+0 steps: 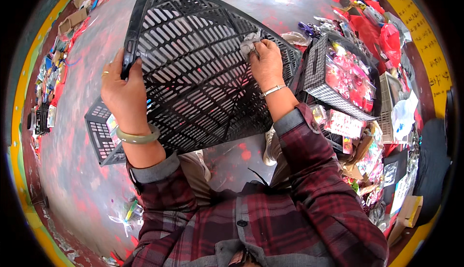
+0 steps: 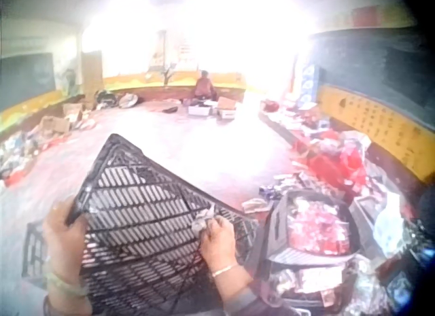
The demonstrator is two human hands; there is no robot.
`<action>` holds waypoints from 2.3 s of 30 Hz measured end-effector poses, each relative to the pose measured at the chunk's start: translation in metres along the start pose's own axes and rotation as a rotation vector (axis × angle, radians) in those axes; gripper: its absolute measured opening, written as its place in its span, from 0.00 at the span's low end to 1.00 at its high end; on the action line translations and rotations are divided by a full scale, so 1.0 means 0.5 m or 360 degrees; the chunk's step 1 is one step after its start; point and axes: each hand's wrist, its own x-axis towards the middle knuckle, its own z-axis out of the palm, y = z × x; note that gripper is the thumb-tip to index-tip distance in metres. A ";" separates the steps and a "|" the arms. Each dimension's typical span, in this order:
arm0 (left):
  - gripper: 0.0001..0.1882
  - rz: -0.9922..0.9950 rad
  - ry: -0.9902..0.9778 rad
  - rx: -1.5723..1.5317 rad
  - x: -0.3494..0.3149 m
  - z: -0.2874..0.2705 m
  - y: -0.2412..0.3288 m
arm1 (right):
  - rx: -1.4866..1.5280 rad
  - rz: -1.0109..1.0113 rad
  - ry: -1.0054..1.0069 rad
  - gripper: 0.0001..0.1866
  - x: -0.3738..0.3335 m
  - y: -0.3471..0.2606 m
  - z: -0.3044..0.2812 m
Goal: The person sits on the floor and wipes a black plastic crate with a cloth. They hold the crate with one hand and scrub its surface with the other, rotating the crate to clean different sides.
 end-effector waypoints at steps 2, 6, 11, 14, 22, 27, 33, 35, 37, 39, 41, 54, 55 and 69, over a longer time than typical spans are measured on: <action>0.17 -0.0011 0.0020 -0.0026 0.000 -0.002 -0.005 | 0.0377 0.0193 -0.0234 0.10 0.015 0.002 -0.023; 0.17 -0.0016 0.0033 -0.0038 -0.007 -0.004 -0.008 | 0.1522 0.0842 -0.0802 0.10 0.053 0.058 -0.101; 0.16 0.0024 0.0004 0.0067 -0.005 -0.004 0.021 | -0.0023 0.0782 -0.0114 0.16 0.072 0.205 -0.095; 0.16 0.0072 -0.0006 -0.0019 0.000 0.007 0.030 | -0.0162 0.0842 0.0099 0.15 0.066 0.260 -0.042; 0.17 0.0047 -0.0060 0.0032 0.001 -0.006 0.031 | -0.0044 0.0338 0.0237 0.12 0.069 0.150 0.018; 0.17 0.0063 -0.0040 0.0010 -0.002 -0.001 0.027 | 0.0900 0.0627 0.0293 0.12 0.087 0.173 0.021; 0.17 0.0052 -0.0025 0.0012 -0.002 -0.006 0.026 | -0.0403 0.0162 0.0275 0.10 0.053 0.195 0.007; 0.17 0.0093 -0.0013 -0.0022 -0.003 -0.008 0.036 | -0.0422 0.0268 0.0236 0.10 0.062 0.184 0.010; 0.16 0.0025 -0.0062 -0.0031 -0.004 -0.009 0.051 | -0.0250 0.0392 0.0173 0.12 0.073 0.205 0.019; 0.16 0.0006 -0.0082 -0.0041 -0.004 -0.007 0.055 | 0.0149 0.0377 0.0177 0.12 0.083 0.216 0.028; 0.16 0.0037 -0.0072 -0.0055 -0.003 -0.003 0.050 | 0.0677 0.0425 0.0216 0.13 0.097 0.226 0.035; 0.17 0.0062 -0.0042 0.0006 -0.008 0.003 0.039 | 0.0889 0.0649 0.0060 0.12 0.088 0.204 0.013; 0.17 0.0024 -0.0044 0.0063 -0.010 -0.013 0.026 | 0.1283 0.0677 -0.0039 0.12 0.091 0.108 -0.012; 0.17 0.0136 -0.0097 -0.0055 -0.017 -0.006 0.097 | 0.0140 0.0198 0.0519 0.07 0.090 -0.071 -0.057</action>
